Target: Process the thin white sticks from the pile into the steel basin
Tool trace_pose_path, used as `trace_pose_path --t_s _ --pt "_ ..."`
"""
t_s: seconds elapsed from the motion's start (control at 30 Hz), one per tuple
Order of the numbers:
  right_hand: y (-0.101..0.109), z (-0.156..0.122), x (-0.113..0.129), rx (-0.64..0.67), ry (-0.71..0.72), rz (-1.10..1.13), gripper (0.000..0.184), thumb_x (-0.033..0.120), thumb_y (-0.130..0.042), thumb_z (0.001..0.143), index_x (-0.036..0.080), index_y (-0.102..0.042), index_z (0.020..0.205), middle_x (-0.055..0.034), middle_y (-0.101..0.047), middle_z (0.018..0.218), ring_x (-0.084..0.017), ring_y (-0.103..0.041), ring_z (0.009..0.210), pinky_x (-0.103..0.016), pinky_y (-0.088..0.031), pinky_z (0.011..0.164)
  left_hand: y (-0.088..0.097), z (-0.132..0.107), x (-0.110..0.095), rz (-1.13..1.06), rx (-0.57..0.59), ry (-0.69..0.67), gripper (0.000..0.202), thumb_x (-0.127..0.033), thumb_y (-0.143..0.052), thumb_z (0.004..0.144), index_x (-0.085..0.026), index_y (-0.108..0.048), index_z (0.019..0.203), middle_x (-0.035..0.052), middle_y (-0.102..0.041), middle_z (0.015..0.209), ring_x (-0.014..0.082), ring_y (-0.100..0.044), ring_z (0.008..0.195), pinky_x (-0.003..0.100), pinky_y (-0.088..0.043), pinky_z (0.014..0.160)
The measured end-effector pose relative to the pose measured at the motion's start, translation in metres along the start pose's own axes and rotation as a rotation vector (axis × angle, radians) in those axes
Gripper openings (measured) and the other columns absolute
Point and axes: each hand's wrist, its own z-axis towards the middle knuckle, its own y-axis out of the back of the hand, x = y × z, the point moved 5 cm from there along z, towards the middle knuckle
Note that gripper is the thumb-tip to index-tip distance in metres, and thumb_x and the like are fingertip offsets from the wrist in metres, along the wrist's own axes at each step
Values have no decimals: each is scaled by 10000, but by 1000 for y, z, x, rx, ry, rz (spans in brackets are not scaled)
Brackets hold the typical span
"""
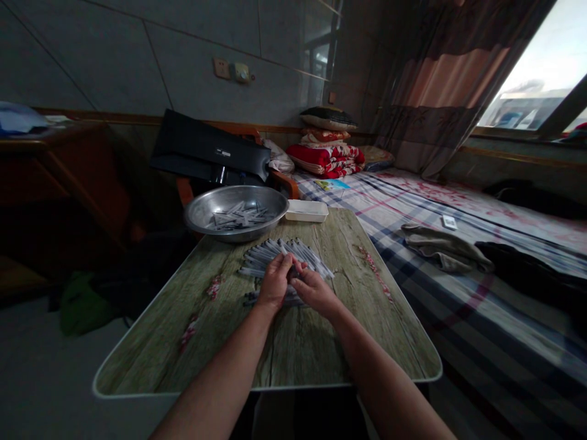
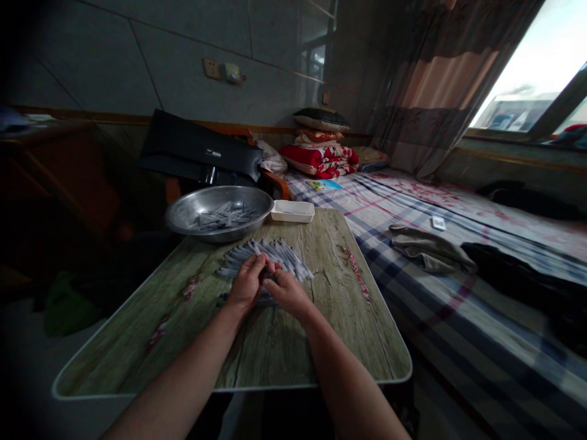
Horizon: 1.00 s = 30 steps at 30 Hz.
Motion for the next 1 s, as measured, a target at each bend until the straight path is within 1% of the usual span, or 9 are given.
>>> trace_pose_path --t_s 0.1,0.2,0.27,0.4,0.5,0.6,0.77,0.93,1.0 --pt "1 2 6 -65 111 -176 321 281 -589 878 211 -692 1174 -67 -677 1024 -259 -614 1055 -399 -495 937 -1 -1 -4 110 51 -58 424 -608 -733 779 -203 -621 726 11 -663 682 223 -713 784 333 -553 792" --pt "-1 3 7 -111 86 -255 378 296 -532 919 225 -664 1266 -86 -701 1097 -279 -620 1124 -443 -488 988 -2 -2 -7 156 80 -106 392 -579 -736 791 -200 -645 747 22 -687 733 224 -714 823 332 -549 821" --pt "0 2 8 -115 72 -280 399 290 -544 910 237 -657 1290 -82 -710 1111 -284 -630 1126 -456 -484 1000 0 0 -5 100 55 -71 409 -589 -743 776 -198 -633 728 18 -680 715 226 -716 808 337 -555 809" --pt "3 1 7 -81 97 -298 383 258 -581 866 233 -689 1232 -73 -720 1030 -285 -643 1059 -452 -483 990 2 1 -1 20 11 12 432 -612 -732 768 -202 -609 714 12 -671 679 226 -717 764 340 -561 772" --pt "3 1 3 -50 114 -282 351 258 -554 875 216 -696 1193 -68 -714 1050 -268 -639 1054 -429 -481 993 -2 -1 -4 152 70 -51 401 -591 -712 802 -203 -635 738 30 -703 729 219 -712 786 331 -551 801" --pt "4 1 0 -119 98 -269 374 281 -538 899 222 -674 1242 -79 -705 1118 -268 -633 1110 -421 -478 1001 -6 -4 -6 257 126 -119 371 -563 -690 839 -202 -662 760 43 -718 782 214 -709 831 323 -535 850" --pt "3 -1 1 -176 71 -349 430 271 -587 862 225 -666 1282 -97 -710 1088 -303 -636 1094 -439 -484 956 -2 -1 -2 71 40 -31 413 -593 -714 795 -202 -611 712 20 -676 692 230 -716 784 348 -554 806" --pt "3 -1 4 -74 57 -312 266 234 -528 854 203 -708 1048 -41 -670 861 -237 -619 860 -360 -495 816 -4 -2 -7 153 88 -55 429 -605 -698 812 -195 -626 707 22 -672 693 220 -712 784 339 -545 827" --pt "3 -1 6 -90 40 -344 248 248 -488 877 199 -692 1010 -42 -650 847 -226 -607 843 -345 -486 796 -5 -3 -9 184 107 -86 425 -605 -697 815 -196 -631 720 19 -673 697 217 -710 802 333 -539 843"
